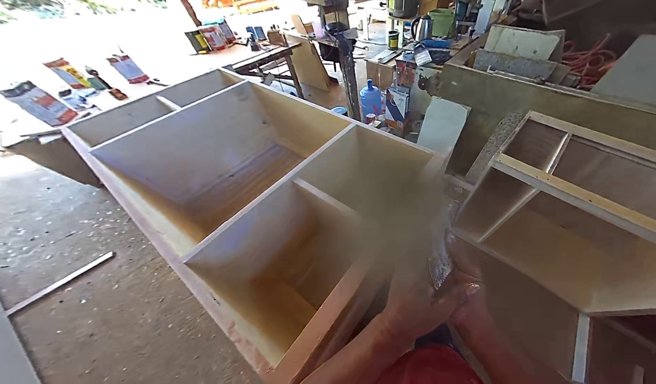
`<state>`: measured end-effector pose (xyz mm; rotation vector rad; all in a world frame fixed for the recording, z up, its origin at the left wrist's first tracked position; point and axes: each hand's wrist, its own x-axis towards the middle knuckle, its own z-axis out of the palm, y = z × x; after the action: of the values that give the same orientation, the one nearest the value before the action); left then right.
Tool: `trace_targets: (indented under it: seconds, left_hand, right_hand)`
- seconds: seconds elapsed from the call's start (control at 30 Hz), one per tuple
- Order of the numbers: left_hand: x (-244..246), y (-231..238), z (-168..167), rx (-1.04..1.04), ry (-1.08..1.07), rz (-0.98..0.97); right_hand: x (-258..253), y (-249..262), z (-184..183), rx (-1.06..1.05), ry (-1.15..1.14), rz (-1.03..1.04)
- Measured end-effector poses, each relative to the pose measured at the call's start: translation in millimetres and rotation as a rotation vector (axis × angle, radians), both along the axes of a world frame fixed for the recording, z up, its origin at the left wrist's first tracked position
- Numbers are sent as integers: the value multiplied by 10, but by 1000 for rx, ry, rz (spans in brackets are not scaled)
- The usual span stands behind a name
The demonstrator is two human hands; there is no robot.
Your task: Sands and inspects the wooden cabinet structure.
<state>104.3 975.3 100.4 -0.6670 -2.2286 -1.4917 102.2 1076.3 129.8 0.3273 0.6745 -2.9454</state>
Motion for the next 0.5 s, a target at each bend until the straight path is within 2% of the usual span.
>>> trace_targets:
  seconds: [0.1, 0.17, 0.27, 0.33, 0.37, 0.43, 0.5]
  left_hand:
    - [-161, 109, -36, 6, 88, 108]
    - [-267, 21, 77, -129, 100, 127]
    - [-412, -296, 299, -582, 152, 224]
    - [-507, -409, 213, -920, 63, 278]
    - [-549, -406, 122, -1026, -20, 256]
    - [-733, -296, 2, -1115, -74, 233]
    - [-1076, -30, 63, -1129, -121, 194]
  right_hand:
    - [-133, 168, -190, 93, 87, 167]
    - [-421, 392, -413, 314, 265, 238]
    - [-1242, 1090, -505, 1063, 453, 116]
    - [-1959, 1617, -413, 1437, 490, 43]
    - [-2316, 1821, -369, 1581, 518, 17]
    - [-3011, 2005, -328, 1717, 599, -11]
    - [-3513, 1917, -327, 1681, 645, 148]
